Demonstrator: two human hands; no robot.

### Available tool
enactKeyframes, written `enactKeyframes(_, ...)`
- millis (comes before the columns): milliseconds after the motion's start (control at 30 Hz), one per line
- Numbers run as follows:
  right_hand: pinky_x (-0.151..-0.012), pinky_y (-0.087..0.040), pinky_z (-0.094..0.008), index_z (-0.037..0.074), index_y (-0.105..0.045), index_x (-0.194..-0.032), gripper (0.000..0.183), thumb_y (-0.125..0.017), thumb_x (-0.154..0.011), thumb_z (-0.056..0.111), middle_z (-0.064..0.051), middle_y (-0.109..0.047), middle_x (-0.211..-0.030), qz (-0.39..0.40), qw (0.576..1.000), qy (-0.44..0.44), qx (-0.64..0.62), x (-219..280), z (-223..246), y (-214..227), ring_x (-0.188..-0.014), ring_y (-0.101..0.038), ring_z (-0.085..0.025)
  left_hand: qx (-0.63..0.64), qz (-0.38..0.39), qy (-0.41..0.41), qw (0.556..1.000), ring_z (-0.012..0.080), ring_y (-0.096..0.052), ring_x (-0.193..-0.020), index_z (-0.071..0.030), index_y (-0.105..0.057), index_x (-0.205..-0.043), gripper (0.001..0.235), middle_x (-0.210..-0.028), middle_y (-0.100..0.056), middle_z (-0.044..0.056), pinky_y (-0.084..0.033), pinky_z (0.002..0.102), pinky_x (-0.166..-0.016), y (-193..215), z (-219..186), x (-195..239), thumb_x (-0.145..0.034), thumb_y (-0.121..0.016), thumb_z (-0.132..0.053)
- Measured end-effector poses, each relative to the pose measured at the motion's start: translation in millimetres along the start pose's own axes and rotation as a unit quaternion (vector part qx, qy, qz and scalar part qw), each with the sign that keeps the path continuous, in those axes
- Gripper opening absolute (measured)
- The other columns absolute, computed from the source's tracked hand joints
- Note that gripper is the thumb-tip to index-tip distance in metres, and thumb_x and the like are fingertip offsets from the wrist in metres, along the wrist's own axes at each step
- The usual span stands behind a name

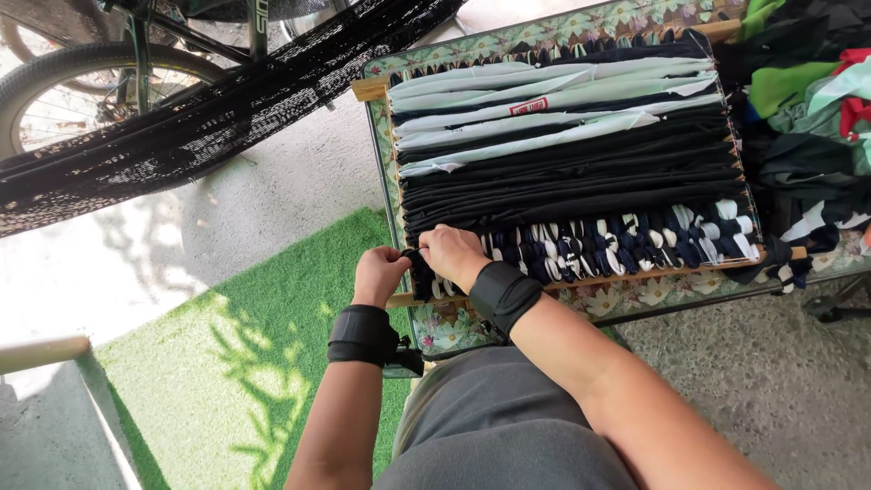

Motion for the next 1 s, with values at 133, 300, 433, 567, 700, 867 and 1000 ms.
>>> enactKeyframes(133, -0.075, -0.054, -0.046, 0.017, -0.073, -0.090, 0.013, -0.068, -0.089, 0.029, -0.007, -0.070, -0.093, -0.014, 1.000, -0.002, -0.001, -4.8, 6.0, 7.7, -0.091, -0.069, -0.032, -0.027, -0.020, -0.041, 0.999, 0.0133, -0.066, -0.060, -0.003, -0.078, -0.085, 0.023, -0.069, -0.072, 0.006, -0.052, 0.031, -0.063, 1.4, 8.7, -6.3, -0.075, -0.076, -0.023)
enactKeyframes(300, -0.074, -0.054, -0.047, 0.017, -0.072, -0.098, 0.015, -0.065, -0.093, 0.029, -0.007, -0.070, -0.095, 0.000, 1.000, -0.026, -0.005, 1.6, 10.1, 14.1, -0.090, -0.069, -0.033, 0.122, 0.035, -0.020, 0.992, 0.0062, -0.052, -0.060, 0.001, -0.076, -0.088, 0.023, -0.067, -0.066, 0.000, -0.044, 0.029, -0.056, -4.2, 18.6, -4.7, -0.087, -0.074, -0.022)
enactKeyframes(433, -0.074, -0.054, -0.046, 0.018, -0.073, -0.099, 0.015, -0.066, -0.091, 0.030, -0.006, -0.070, -0.094, -0.009, 0.999, -0.027, -0.020, 1.0, 9.2, 15.9, -0.090, -0.069, -0.032, 0.112, 0.041, 0.002, 0.993, 0.0055, -0.052, -0.061, 0.001, -0.075, -0.089, 0.024, -0.067, -0.065, -0.002, -0.044, 0.029, -0.057, -5.5, 19.4, -6.2, -0.089, -0.073, -0.023)
enactKeyframes(567, -0.074, -0.054, -0.046, 0.017, -0.074, -0.095, 0.013, -0.068, -0.090, 0.028, -0.007, -0.070, -0.093, 0.011, 1.000, -0.014, 0.014, -0.8, 9.2, 13.9, -0.091, -0.069, -0.032, 0.030, 0.026, -0.004, 0.999, 0.0118, -0.057, -0.061, 0.000, -0.076, -0.088, 0.026, -0.067, -0.067, 0.005, -0.047, 0.031, -0.060, -1.0, 5.8, -3.3, -0.088, -0.074, -0.026)
enactKeyframes(700, -0.078, -0.055, -0.045, 0.017, -0.078, -0.092, 0.012, -0.070, -0.085, 0.023, -0.008, -0.072, -0.095, 0.017, 0.998, 0.015, 0.059, -3.7, 4.3, 4.1, -0.094, -0.070, -0.031, -0.056, -0.048, -0.066, 0.995, 0.0205, -0.067, -0.066, 0.000, -0.073, -0.087, 0.024, -0.074, -0.072, 0.010, -0.053, 0.034, -0.065, 4.1, -14.9, 4.8, -0.074, -0.081, -0.019)
enactKeyframes(867, -0.080, -0.055, -0.045, 0.017, -0.078, -0.099, 0.020, -0.070, -0.081, 0.021, -0.009, -0.073, -0.098, 0.015, 1.000, 0.002, 0.013, -8.2, -18.7, 10.9, -0.095, -0.070, -0.031, -0.003, -0.018, -0.107, 0.994, 0.0176, -0.073, -0.074, -0.003, -0.075, -0.091, 0.020, -0.081, -0.076, 0.009, -0.058, 0.032, -0.072, 4.9, -13.4, 7.3, -0.075, -0.078, -0.013)
enactKeyframes(1000, -0.079, -0.055, -0.043, 0.016, -0.075, -0.104, 0.022, -0.066, -0.084, 0.018, -0.007, -0.074, -0.095, 0.025, 0.996, -0.023, -0.085, 3.5, -14.9, 40.8, -0.092, -0.071, -0.029, -0.033, -0.018, -0.099, 0.994, 0.0187, -0.075, -0.075, -0.003, -0.077, -0.092, 0.018, -0.083, -0.077, 0.010, -0.058, 0.031, -0.072, 12.2, -27.8, 21.0, -0.079, -0.078, -0.015)
Point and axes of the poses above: each hand's wrist, its own x-axis away from the middle knuckle, its own y-axis out of the back of the hand, z = x × y, the point moved 2 cm from there along -x, towards the middle knuckle
